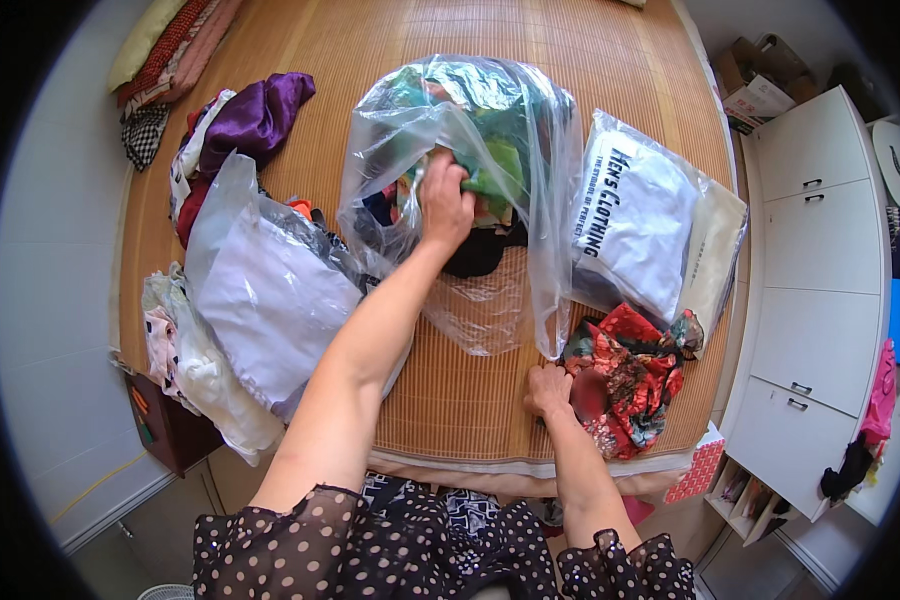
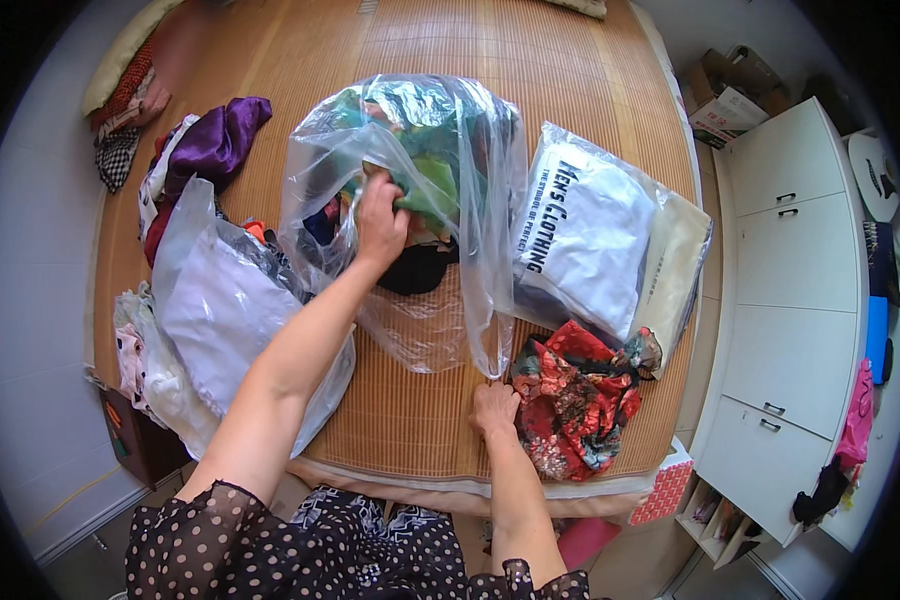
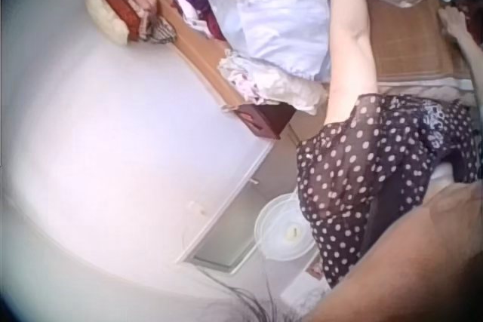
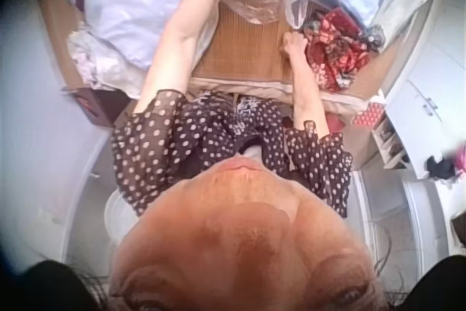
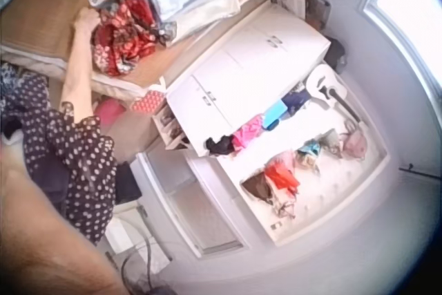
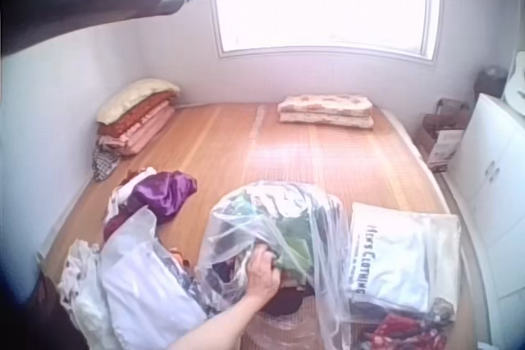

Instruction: The person folds various garments, including patterned and solid-colored items, on a wooden table. They handle each piece individually, smoothing and folding them into neat rectangles before placing them into clear plastic bags.

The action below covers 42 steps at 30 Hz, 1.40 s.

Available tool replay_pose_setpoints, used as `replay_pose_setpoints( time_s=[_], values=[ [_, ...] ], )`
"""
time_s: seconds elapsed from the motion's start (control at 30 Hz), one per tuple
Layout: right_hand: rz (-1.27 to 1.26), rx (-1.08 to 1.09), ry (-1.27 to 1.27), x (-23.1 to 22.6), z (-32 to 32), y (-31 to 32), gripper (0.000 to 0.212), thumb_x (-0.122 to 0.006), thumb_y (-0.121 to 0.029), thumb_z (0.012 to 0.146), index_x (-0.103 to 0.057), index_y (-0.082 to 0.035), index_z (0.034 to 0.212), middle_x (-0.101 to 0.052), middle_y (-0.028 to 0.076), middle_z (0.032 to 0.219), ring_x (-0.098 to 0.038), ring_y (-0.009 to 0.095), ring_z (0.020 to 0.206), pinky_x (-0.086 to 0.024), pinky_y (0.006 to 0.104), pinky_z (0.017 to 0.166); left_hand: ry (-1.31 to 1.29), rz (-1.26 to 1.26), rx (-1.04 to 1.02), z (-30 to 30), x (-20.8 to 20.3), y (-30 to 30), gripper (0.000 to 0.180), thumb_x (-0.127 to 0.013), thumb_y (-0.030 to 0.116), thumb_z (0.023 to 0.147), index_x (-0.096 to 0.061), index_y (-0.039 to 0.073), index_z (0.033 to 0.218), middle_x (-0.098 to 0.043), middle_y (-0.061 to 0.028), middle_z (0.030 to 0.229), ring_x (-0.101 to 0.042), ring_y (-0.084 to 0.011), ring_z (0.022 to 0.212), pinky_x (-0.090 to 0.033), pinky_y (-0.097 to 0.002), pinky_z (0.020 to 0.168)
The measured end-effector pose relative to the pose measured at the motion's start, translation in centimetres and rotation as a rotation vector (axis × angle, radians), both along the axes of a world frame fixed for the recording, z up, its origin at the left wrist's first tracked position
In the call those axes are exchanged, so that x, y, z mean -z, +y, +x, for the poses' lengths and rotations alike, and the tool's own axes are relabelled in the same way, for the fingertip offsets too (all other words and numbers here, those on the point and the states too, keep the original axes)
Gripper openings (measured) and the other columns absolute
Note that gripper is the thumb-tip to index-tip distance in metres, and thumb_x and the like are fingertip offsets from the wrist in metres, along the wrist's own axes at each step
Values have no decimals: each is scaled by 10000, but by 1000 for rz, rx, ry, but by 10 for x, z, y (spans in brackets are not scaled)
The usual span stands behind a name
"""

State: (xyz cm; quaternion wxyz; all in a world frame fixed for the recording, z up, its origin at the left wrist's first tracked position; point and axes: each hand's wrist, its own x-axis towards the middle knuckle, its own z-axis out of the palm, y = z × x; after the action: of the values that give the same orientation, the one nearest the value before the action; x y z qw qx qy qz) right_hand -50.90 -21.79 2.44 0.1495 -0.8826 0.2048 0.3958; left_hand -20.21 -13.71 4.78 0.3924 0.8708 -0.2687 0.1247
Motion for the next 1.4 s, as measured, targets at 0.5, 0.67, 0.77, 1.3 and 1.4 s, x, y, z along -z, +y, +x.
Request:
replay_pose_setpoints(
  time_s=[0.5, 0.67, 0.77, 1.3, 1.4],
  values=[
    [-93, -8, -25, 27, -10, -2, 301, -672, -155, 678, -630, -69, 963, -592, 145, 1026, -542, 316, 997, -431, 424, 822, 623, 186, 444, -233, -6, 146, 216, -526, 61, 779, -492, 43, 992, -598, -175, 795, -592, -353, 715, -480, -436, 676],
    [-48, -15, -14, 9, -3, 1, 315, -627, -121, 671, -596, -47, 976, -578, 182, 1010, -529, 361, 976, -418, 455, 813, 956, 520, 821, -274, -5, 157, 204, -514, 241, 838, -514, 69, 948, -603, -176, 734, -603, -365, 688, -485, -454, 613],
    [-43, 0, -65, 13, -6, 2, 318, -630, -120, 660, -597, -48, 968, -577, 185, 1006, -529, 361, 968, -415, 464, 801, 985, 423, 886, -276, -11, 156, 243, -517, 295, 855, -546, 60, 911, -604, -181, 760, -598, -363, 715, -479, -437, 631],
    [-33, -2, -32, 10, -5, -2, 310, -615, -119, 668, -604, -40, 967, -582, 187, 1011, -540, 361, 987, -439, 460, 802, 512, 135, 223, -178, 11, 129, 530, -654, 114, 730, -466, -6, 1210, -406, -229, 1283, -407, -379, 1177, -331, -396, 1003],
    [-27, -1, -10, 7, -3, -3, 309, -608, -116, 667, -605, -43, 967, -584, 192, 1012, -544, 365, 989, -447, 453, 807, 564, 116, 143, -210, 8, 150, 576, -656, 127, 747, -422, -20, 1252, -398, -231, 1290, -394, -375, 1194, -319, -392, 1015]
  ],
)
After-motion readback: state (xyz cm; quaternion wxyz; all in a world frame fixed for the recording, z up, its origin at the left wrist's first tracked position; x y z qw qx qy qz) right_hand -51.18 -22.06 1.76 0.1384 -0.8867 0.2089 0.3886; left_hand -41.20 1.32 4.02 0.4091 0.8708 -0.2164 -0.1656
